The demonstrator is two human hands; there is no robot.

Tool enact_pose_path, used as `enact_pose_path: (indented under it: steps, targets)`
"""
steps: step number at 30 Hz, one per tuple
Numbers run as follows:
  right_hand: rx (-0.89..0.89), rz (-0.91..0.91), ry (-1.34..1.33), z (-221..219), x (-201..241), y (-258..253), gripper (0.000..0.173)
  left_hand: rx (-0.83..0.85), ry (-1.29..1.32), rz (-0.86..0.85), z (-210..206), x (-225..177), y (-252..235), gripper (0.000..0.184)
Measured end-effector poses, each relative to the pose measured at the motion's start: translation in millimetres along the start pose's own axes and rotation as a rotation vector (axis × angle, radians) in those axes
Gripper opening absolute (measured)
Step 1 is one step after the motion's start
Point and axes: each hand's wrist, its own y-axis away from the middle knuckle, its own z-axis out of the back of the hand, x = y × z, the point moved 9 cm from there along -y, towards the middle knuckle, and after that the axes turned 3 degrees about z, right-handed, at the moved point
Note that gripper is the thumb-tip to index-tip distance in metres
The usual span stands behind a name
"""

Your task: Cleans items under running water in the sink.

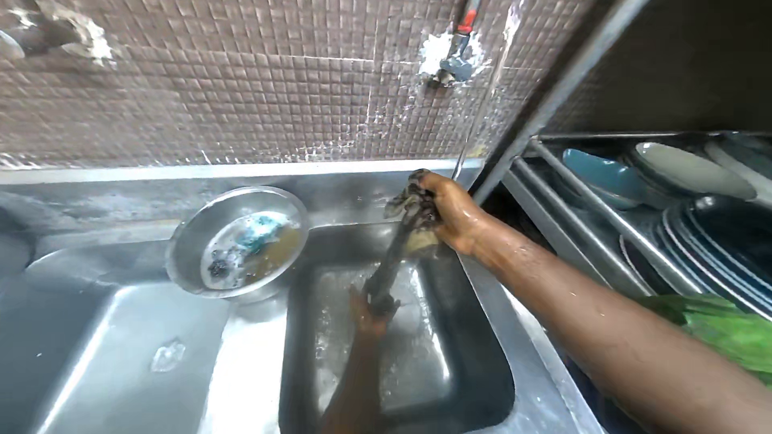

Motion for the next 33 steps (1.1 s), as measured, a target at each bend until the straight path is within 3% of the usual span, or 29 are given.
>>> enact_pose_path:
  steps: [2, 4, 7, 9, 11, 14, 17, 19, 21, 23, 24, 25, 27, 29, 31, 33]
  targets:
    - [-0.066, 0.07, 0.179, 16.8, -11.4, -1.4, 0.022, 0.108, 0.095, 0.04, -27.8, 2.5, 3.9, 0.074]
    - [-0.045, 0.078, 0.414, 27.9, -54.9, -1.5, 0.03, 0.17, 0.12, 0.031, -49.9, -0.1, 10.7, 0.066]
    - [0.087, -0.043, 0.589, 15.4, -163.5, 5.4, 0.03, 0.005, 0.012, -0.196, -65.2, -10.4, 15.5, 0.053]
    - [0.034, -0.109, 0.762, 17.0, -217.9, -0.3, 0.039, -0.129, -0.343, -0.365, -63.5, -12.8, 33.2, 0.042]
    - [-0.136, -0.169, 0.79, 42.7, -239.6, -16.2, 0.04, -0.181, -0.718, -0.389, -66.9, -1.0, 48.9, 0.043]
    - [-0.055, -0.244, 0.744, 33.7, -246.3, -3.1, 0.041, -0.13, -0.793, -0.529, -54.9, -7.4, 52.0, 0.041]
    - [-0.036, -0.25, 0.802, 27.1, -250.7, -5.2, 0.04, -0.232, -0.961, -0.135, -69.0, -10.7, 69.6, 0.039]
    - [-0.109, -0.309, 0.834, 56.0, -269.9, -25.6, 0.041, -0.279, -0.893, -0.155, -60.4, 13.3, 55.9, 0.038]
    - [-0.138, -0.294, 0.788, 53.8, -278.4, -12.2, 0.04, -0.275, -1.219, -0.183, -60.1, 5.6, 49.4, 0.041]
    - [-0.15, -0.248, 0.74, 37.0, -278.9, -1.7, 0.039, -0.344, -1.505, -0.348, -59.1, -11.8, 38.6, 0.046]
    - [-0.16, -0.26, 0.737, 41.8, -281.9, -6.3, 0.039, -0.296, -1.565, -0.175, -62.7, -6.9, 40.1, 0.049]
    - [-0.166, -0.285, 0.769, 52.9, -285.0, -17.2, 0.04, -0.264, -1.526, -0.076, -63.1, 1.5, 36.0, 0.048]
    - [-0.179, -0.317, 0.799, 67.1, -290.4, -23.8, 0.04, -0.269, -1.36, -0.095, -52.1, 15.1, 25.2, 0.042]
    - [-0.164, -0.28, 0.719, 47.2, -279.8, -9.1, 0.039, -0.275, -1.466, -0.137, -51.8, -2.2, 7.7, 0.04]
    - [-0.172, -0.243, 0.669, 36.5, -276.1, -6.3, 0.037, -0.313, -1.208, -0.156, -46.3, -9.1, 2.5, 0.039]
    - [-0.159, -0.299, 0.78, 59.3, -282.4, -29.5, 0.038, -0.267, -1.017, -0.245, -47.8, 11.8, 4.3, 0.04]
